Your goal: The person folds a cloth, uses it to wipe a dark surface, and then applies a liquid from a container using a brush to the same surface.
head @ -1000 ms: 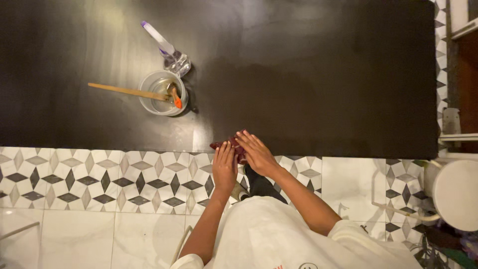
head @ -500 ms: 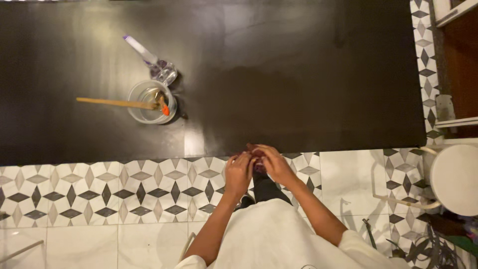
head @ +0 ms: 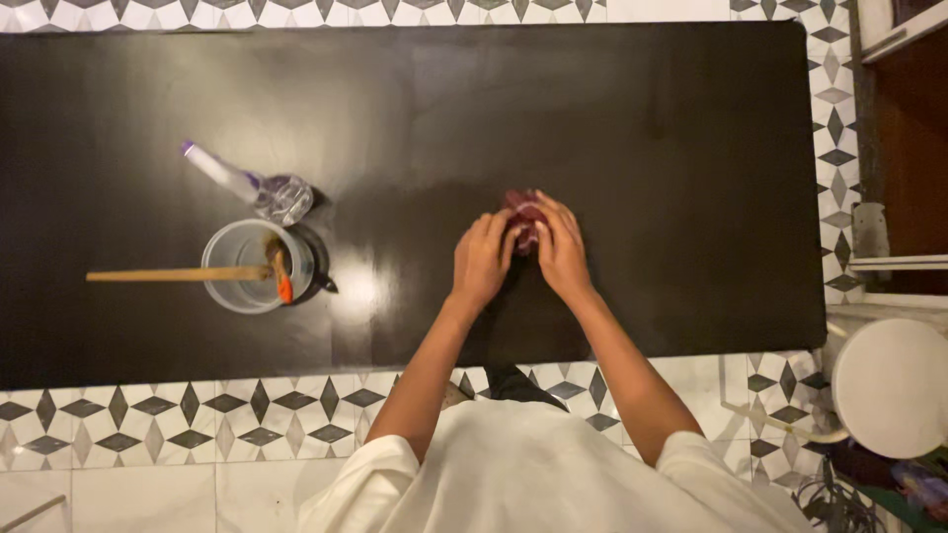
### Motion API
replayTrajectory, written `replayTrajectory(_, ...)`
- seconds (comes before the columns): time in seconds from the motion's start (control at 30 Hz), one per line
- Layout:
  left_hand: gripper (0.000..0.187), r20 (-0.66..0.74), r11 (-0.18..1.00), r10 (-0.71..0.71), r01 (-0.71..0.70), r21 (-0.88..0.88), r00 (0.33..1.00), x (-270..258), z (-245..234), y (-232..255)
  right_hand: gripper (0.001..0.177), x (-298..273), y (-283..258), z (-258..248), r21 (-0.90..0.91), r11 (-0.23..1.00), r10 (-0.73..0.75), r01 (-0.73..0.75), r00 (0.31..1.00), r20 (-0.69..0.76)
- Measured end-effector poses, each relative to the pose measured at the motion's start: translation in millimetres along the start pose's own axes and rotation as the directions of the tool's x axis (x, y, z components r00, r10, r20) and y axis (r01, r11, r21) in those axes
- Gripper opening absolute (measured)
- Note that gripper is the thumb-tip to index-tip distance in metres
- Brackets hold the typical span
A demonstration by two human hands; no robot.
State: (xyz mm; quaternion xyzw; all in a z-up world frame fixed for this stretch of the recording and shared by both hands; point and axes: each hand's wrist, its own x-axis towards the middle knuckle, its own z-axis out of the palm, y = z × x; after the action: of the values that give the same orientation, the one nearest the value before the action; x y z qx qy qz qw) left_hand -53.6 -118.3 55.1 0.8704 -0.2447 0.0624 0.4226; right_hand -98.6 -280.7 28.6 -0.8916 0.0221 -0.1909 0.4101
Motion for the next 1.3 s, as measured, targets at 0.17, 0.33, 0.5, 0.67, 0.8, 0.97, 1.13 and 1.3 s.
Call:
replayTrajectory(0.17, 0.04, 0.066, 0.989, -0.032, 0.022, 0.143, 0.997, 35, 22, -32, 0.037, 38, 33, 36, -0.204, 0.979, 0.034, -0.01, 0.993, 0.116)
replayTrajectory(0.33, 0.051, 0.098, 0.968, 0.088, -0.108, 0.227, 0.991, 18, 39, -65, 0.044, 30, 41, 53, -0.197, 0.978, -0.027, 0.063, 0.983, 0.181)
replayTrajectory(0.5, 0.042, 0.063, 0.99, 0.02, -0.028, 0.136, 0.998, -9, 44, -71, 0.041, 27, 40, 53, -0.105, 0.991, -0.057, 0.088, 0.961, 0.271)
replayTrajectory(0.67, 0.038, 0.009, 0.989, -0.031, 0.029, 0.147, 0.999, -56, 31, -60, 0.058, 3, 11, 47, 0.025, 0.998, -0.059, 0.054, 0.939, 0.339)
replayTrajectory(0.8, 0.032, -0.029, 0.987, -0.056, 0.06, 0.151, 0.998, -101, 18, -48, 0.068, -29, -16, 43, 0.057, 0.997, -0.061, 0.043, 0.93, 0.363)
replayTrajectory(0.97, 0.032, -0.044, 0.984, -0.069, 0.075, 0.163, 0.997, -161, 0, -26, 0.063, -82, -42, 34, 0.117, 0.99, -0.117, 0.076, 0.912, 0.393)
replayTrajectory(1.13, 0.032, -0.03, 0.983, -0.08, 0.084, 0.163, 0.996, -211, -8, -7, 0.064, -133, -58, 24, 0.142, 0.989, -0.097, 0.04, 0.903, 0.418)
replayTrajectory(1.3, 0.029, -0.019, 0.986, -0.041, 0.043, 0.159, 0.999, -236, -8, 7, 0.063, -161, -58, 12, 0.168, 0.986, -0.077, 0.001, 0.89, 0.45)
